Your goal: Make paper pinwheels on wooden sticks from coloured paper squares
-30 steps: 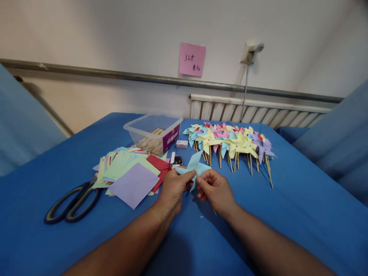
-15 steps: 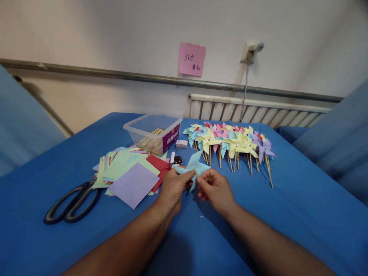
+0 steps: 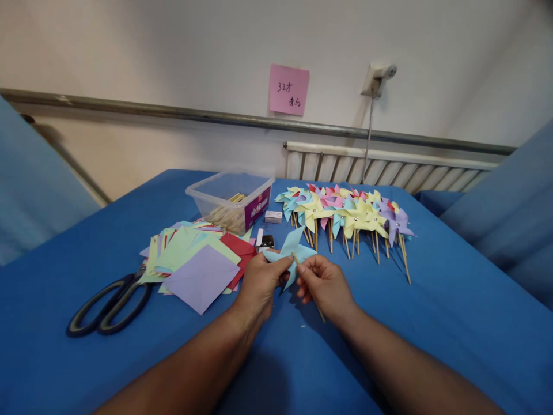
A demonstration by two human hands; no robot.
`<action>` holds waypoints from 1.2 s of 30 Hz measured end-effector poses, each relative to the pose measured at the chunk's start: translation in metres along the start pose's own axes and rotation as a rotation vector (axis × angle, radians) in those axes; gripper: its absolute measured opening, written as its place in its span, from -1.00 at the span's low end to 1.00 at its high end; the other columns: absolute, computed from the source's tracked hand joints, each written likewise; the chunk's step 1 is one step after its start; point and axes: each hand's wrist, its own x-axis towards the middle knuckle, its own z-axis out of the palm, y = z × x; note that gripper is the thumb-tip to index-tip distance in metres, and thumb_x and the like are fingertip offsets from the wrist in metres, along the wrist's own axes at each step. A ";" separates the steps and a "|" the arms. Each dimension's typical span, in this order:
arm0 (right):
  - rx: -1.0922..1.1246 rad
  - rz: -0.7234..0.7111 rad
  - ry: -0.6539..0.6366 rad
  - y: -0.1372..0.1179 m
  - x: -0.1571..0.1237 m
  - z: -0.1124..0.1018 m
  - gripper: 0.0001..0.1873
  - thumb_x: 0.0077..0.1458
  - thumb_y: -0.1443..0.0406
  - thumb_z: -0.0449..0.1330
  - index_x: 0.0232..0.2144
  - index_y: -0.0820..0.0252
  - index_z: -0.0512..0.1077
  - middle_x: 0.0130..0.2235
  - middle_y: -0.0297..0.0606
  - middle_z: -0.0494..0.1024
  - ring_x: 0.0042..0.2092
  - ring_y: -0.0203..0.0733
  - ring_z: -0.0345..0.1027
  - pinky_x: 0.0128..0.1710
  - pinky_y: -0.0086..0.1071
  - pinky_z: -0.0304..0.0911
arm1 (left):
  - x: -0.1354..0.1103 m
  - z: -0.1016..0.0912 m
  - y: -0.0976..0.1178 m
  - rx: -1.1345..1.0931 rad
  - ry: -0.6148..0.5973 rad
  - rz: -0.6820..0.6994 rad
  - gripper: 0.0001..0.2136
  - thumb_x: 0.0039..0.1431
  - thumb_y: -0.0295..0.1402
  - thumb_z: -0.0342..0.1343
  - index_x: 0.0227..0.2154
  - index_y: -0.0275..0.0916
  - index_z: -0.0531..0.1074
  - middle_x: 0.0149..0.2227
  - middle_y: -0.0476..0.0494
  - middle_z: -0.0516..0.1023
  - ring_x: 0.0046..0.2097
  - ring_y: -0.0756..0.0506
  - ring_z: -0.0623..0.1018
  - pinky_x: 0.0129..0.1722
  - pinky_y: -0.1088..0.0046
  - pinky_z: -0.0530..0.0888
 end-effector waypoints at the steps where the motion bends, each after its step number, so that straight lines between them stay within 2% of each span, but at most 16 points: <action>1: 0.007 0.008 -0.003 0.000 0.000 0.000 -0.64 -0.12 0.06 0.26 -0.54 0.21 0.27 -0.64 -0.46 0.38 -0.68 -0.43 0.24 -0.74 -0.59 0.15 | 0.000 0.000 0.000 0.002 0.000 0.000 -0.80 -0.18 -0.31 0.28 -0.61 -0.28 0.37 -0.64 0.03 0.35 -0.59 0.05 0.31 -0.59 0.52 0.19; 7: 0.023 0.029 -0.012 0.001 0.001 0.000 -0.64 -0.10 0.05 0.25 -0.54 0.21 0.28 -0.66 -0.45 0.39 -0.70 -0.43 0.22 -0.75 -0.58 0.14 | 0.000 -0.001 -0.002 0.019 -0.039 0.009 -0.83 -0.15 -0.34 0.24 -0.60 -0.29 0.36 -0.64 0.04 0.32 -0.59 0.06 0.28 -0.60 0.53 0.17; 20: -0.017 -0.001 -0.020 0.002 0.001 -0.002 -0.66 -0.09 0.07 0.24 -0.53 0.21 0.27 -0.63 -0.46 0.39 -0.68 -0.43 0.25 -0.74 -0.59 0.15 | 0.002 -0.002 -0.002 0.031 -0.002 0.000 -0.77 -0.16 -0.28 0.27 -0.59 -0.29 0.34 -0.64 0.04 0.31 -0.60 0.07 0.26 -0.61 0.54 0.16; 36: -0.046 -0.027 0.003 0.002 0.001 -0.003 -0.70 -0.08 0.12 0.24 -0.52 0.21 0.28 -0.62 -0.47 0.37 -0.66 -0.44 0.25 -0.72 -0.61 0.14 | 0.001 0.000 0.000 0.017 0.010 -0.019 -0.78 -0.18 -0.30 0.28 -0.57 -0.30 0.37 -0.63 0.03 0.34 -0.59 0.07 0.29 -0.60 0.54 0.19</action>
